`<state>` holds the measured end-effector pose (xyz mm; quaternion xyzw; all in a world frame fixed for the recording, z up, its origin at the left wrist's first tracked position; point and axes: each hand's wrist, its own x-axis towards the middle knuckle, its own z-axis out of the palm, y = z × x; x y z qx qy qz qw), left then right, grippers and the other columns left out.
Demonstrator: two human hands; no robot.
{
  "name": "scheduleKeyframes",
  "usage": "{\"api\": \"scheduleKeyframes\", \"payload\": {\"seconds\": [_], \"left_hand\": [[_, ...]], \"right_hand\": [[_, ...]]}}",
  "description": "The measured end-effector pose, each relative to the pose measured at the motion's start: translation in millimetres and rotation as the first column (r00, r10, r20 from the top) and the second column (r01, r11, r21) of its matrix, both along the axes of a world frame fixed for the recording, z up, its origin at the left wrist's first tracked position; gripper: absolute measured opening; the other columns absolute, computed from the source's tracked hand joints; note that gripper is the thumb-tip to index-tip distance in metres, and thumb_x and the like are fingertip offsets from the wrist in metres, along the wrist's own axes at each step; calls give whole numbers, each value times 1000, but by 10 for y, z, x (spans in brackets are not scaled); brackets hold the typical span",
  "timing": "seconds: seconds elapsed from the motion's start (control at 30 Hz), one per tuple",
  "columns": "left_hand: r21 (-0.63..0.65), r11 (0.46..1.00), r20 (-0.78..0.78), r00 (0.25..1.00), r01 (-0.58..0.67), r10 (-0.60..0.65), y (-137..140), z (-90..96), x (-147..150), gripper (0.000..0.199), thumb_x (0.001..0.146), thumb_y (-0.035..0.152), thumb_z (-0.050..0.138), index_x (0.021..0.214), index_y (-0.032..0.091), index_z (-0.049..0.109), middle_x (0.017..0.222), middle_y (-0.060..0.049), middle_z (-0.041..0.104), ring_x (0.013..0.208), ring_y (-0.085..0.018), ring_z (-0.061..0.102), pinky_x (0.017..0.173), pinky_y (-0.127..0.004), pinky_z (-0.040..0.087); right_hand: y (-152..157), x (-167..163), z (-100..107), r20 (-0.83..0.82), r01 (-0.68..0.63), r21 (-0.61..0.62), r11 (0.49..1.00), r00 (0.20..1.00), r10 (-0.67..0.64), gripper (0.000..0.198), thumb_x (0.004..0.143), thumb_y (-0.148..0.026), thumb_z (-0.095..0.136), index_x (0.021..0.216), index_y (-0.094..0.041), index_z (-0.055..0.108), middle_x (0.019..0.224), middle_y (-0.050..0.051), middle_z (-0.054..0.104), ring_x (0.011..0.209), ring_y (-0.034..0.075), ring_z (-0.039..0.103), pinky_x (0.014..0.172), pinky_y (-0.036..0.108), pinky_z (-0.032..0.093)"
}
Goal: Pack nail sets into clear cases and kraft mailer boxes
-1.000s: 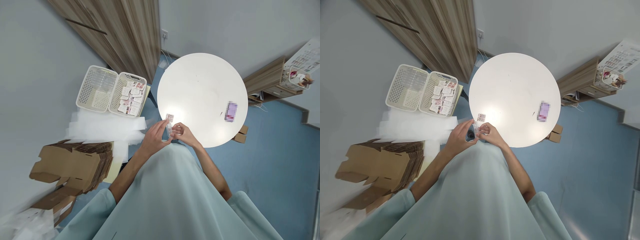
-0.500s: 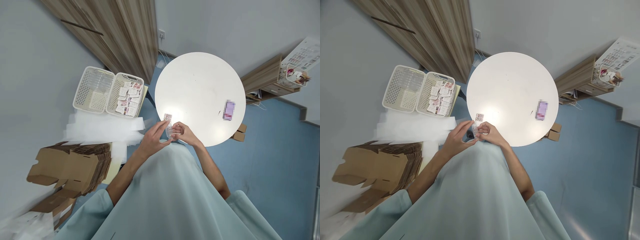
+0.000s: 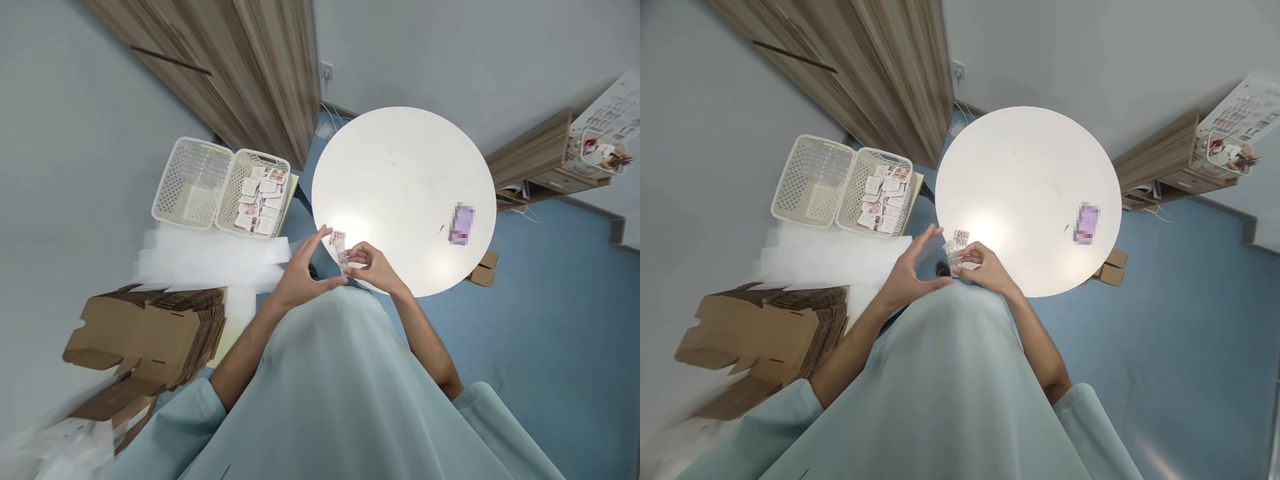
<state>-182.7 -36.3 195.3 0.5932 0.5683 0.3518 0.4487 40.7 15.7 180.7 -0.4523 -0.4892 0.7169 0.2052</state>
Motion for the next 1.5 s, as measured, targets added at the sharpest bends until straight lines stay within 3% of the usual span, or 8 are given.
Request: {"api": "scheduleKeyframes", "payload": {"seconds": [0.13,0.27,0.5,0.77,1.1,1.23,1.4,1.5], "left_hand": [[-238,971,276,956,-31,98,112,-129,-46,105,82,52,86,168,26,31,152,-20,60,139,-37,61,116,-57,51],[-336,941,340,926,-43,164,170,-206,-46,108,74,45,93,164,25,38,142,-20,67,121,-35,73,107,-57,58],[-322,946,359,918,-44,165,216,-181,-51,100,74,42,92,160,23,44,142,-22,66,122,-36,72,105,-55,59],[-384,923,364,913,-33,184,266,-268,-68,106,71,42,94,161,22,44,141,-22,67,121,-37,73,103,-56,60],[-396,917,486,858,47,167,367,-311,-130,106,70,47,94,160,20,46,145,-25,64,126,-40,70,100,-54,60],[-313,944,493,867,102,70,418,-289,-154,94,77,53,89,157,23,49,147,-23,63,130,-41,68,103,-55,59],[-216,969,456,890,119,-8,457,-352,-214,61,79,51,88,129,23,67,144,-18,67,137,-37,63,116,-55,51],[-209,972,453,892,111,-4,450,-397,-248,59,78,52,89,123,22,66,140,-17,69,135,-35,65,120,-56,48]], "right_hand": [[48,-9,90,-10,-18,24,1000,1000,18,44,74,-44,88,96,-25,54,128,9,71,124,28,69,76,31,60],[71,-32,150,2,-36,57,998,999,36,43,75,-43,87,96,-26,54,126,8,72,123,28,69,70,28,59],[102,-105,136,20,-6,71,997,1000,5,41,74,-44,86,93,-26,55,120,7,72,125,29,69,71,29,62],[96,-127,22,7,-3,17,1000,1000,3,39,73,-43,87,88,-25,56,123,7,72,119,29,72,72,31,63],[197,-38,-18,-23,2,-28,1000,1000,-3,40,74,-44,88,87,-25,56,120,6,73,124,31,70,79,34,64],[256,-43,2,-15,32,-41,999,999,-33,42,70,-43,90,89,-25,56,121,7,73,129,30,68,84,35,63],[304,-27,-66,-32,43,-46,998,998,-45,40,72,-41,89,93,-25,59,124,9,75,126,28,69,96,40,59],[324,-14,-87,-49,82,-37,996,995,-84,36,78,-48,85,94,-25,62,122,8,75,121,28,71,99,43,59]]}}
